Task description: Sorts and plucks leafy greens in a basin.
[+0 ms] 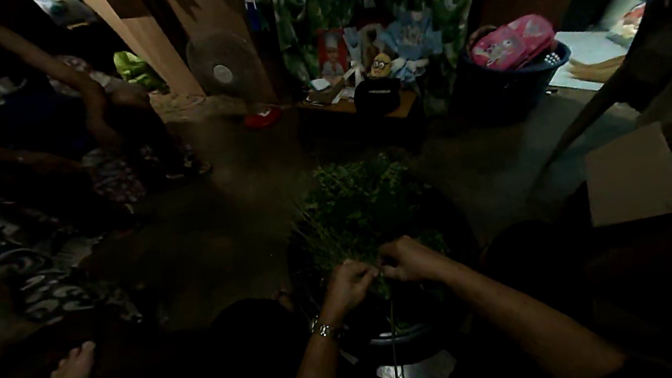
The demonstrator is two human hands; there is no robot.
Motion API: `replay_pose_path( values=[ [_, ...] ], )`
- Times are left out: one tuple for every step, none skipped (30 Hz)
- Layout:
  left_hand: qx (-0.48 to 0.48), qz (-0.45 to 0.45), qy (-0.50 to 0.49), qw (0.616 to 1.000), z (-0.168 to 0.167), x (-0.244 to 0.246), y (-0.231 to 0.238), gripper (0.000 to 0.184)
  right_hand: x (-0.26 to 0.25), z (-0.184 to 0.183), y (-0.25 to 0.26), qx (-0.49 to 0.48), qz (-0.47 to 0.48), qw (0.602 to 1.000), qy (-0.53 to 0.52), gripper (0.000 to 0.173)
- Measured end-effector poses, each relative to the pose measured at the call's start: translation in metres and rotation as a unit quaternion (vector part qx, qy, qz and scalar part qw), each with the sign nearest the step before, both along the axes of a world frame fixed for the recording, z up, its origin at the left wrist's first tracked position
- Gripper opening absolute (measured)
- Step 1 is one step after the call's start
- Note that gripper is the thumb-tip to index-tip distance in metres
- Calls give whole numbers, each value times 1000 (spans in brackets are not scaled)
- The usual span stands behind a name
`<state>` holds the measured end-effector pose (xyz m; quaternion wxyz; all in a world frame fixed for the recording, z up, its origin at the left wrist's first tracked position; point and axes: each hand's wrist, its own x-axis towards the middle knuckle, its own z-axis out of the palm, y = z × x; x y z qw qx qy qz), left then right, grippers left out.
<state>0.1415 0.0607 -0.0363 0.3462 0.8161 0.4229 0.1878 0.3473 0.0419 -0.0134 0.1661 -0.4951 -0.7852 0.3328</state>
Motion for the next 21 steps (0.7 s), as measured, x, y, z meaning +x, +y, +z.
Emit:
replay_pose_path(
  values=[
    [-4, 2, -10, 1000, -2, 0, 0, 24, 0, 2, 0, -16, -14, 1000, 11, 23],
    [-7, 7, -22, 1000, -3, 0, 1, 23, 0, 4, 0, -31, -29, 999, 24, 22],
    [-15, 15, -34, 999, -3, 0, 1, 23, 1, 5, 1, -38, -40, 998, 38, 22],
    [-23, 21, -41, 999, -1, 0, 1, 23, 3, 5, 2, -36, -48, 997, 50, 22],
    [-26, 24, -43, 998, 2, 1, 1, 23, 4, 6, 2, -35, -55, 996, 56, 22],
    [-25, 27, -44, 998, 4, 2, 0, 23, 4, 10, 2, -40, -63, 996, 53, 22],
    [-23, 29, -44, 998, 6, 3, 0, 23, 4, 16, 2, -48, -72, 995, 48, 22],
    [-24, 33, -34, 999, 8, 3, -1, 24, 6, 21, 2, -52, -83, 994, 42, 22],
    [-26, 41, -23, 999, 9, 2, 0, 25, 9, 23, 3, -49, -96, 993, 44, 22],
    [-29, 52, -16, 998, 10, 0, 1, 27, 16, 23, 5, -37, -114, 991, 56, 22],
    [-33, 65, -22, 997, 10, -2, 2, 27, 26, 20, 10, -19, -134, 988, 77, 20],
    [-33, 79, -39, 996, 7, -3, 3, 27, 38, 13, 15, 5, -153, 983, 97, 18],
    [-31, 95, -62, 993, 4, -5, 4, 26, 47, 8, 18, 34, -172, 978, 110, 16],
    [-29, 110, -83, 990, 1, -5, 4, 23, 52, 7, 20, 58, -196, 973, 112, 17],
    [-32, 122, -96, 987, -1, -5, 4, 21, 53, 6, 19, 90, -219, 966, 105, 20],
    [-39, 135, -105, 985, 0, -4, 3, 19, 52, 5, 18, 128, -232, 960, 92, 26],
    [-47, 147, -114, 981, 0, -3, 2, 18, 48, 2, 16, 173, -236, 952, 85, 29],
    [-50, 157, -126, 978, -1, -2, 1, 18, 42, -1, 14, 217, -234, 944, 80, 28],
    [-47, 166, -137, 975, -2, -1, 0, 18, 34, -3, 10, 251, -224, 939, 76, 25],
    [-44, 176, -145, 973, -3, 0, -1, 19, 26, -5, 6, 272, -203, 938, 72, 22],
    [-40, 186, -153, 970, -3, 2, -1, 19, 17, -7, 3, 282, -174, 941, 73, 21]
  ],
)
